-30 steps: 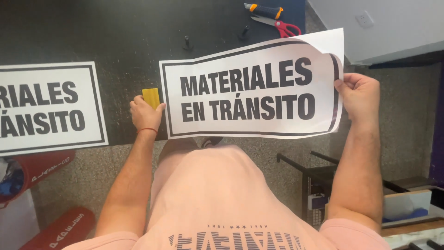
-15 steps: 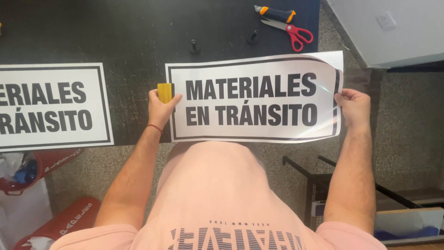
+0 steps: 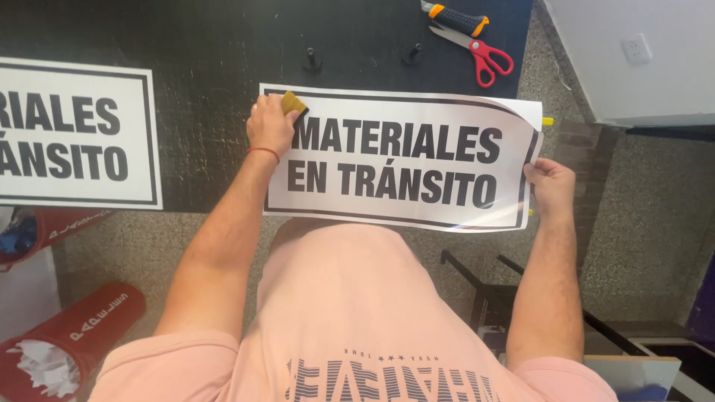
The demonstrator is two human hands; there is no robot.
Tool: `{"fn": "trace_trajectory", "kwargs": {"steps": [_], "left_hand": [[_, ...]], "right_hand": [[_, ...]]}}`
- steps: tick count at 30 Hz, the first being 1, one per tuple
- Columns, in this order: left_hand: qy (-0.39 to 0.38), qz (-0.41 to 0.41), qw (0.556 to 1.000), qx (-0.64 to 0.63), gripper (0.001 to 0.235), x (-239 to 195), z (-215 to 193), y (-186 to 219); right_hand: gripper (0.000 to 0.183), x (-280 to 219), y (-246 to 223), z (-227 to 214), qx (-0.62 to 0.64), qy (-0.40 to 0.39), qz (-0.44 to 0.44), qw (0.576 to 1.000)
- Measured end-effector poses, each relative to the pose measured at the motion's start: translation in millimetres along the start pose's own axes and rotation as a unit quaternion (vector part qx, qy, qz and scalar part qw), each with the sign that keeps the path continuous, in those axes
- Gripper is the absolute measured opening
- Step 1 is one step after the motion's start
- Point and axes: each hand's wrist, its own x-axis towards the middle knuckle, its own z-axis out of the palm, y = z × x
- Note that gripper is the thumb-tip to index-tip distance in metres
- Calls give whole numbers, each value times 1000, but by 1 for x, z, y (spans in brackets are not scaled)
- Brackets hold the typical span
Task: Applying a large vinyl sticker to a sign board using a squeegee tool to ensure a smooth finish without bubbles.
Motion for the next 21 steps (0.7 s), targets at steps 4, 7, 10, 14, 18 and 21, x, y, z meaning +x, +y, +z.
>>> {"fn": "trace_trajectory", "kwargs": {"steps": [4, 7, 10, 14, 18, 21], "left_hand": [[-20, -6, 998, 67, 39, -9, 15, 7], [-35, 6, 996, 82, 36, -43, 19, 11], [-35, 34, 991, 121, 30, -80, 21, 15], [-99, 64, 980, 161, 37, -127, 47, -4], [-112, 121, 966, 197, 36, -167, 56, -10], [-166, 167, 936, 263, 36, -198, 40, -2]], "right_hand": [[12, 13, 15, -2, -16, -12, -7, 1000], [11, 19, 22, -1, -10, -17, -7, 1000], [15, 24, 23, 0, -23, -19, -15, 999], [19, 27, 18, -1, 22, -16, 62, 998], [21, 26, 14, 0, 19, -18, 67, 997], [23, 33, 24, -2, 25, -22, 60, 998]]}}
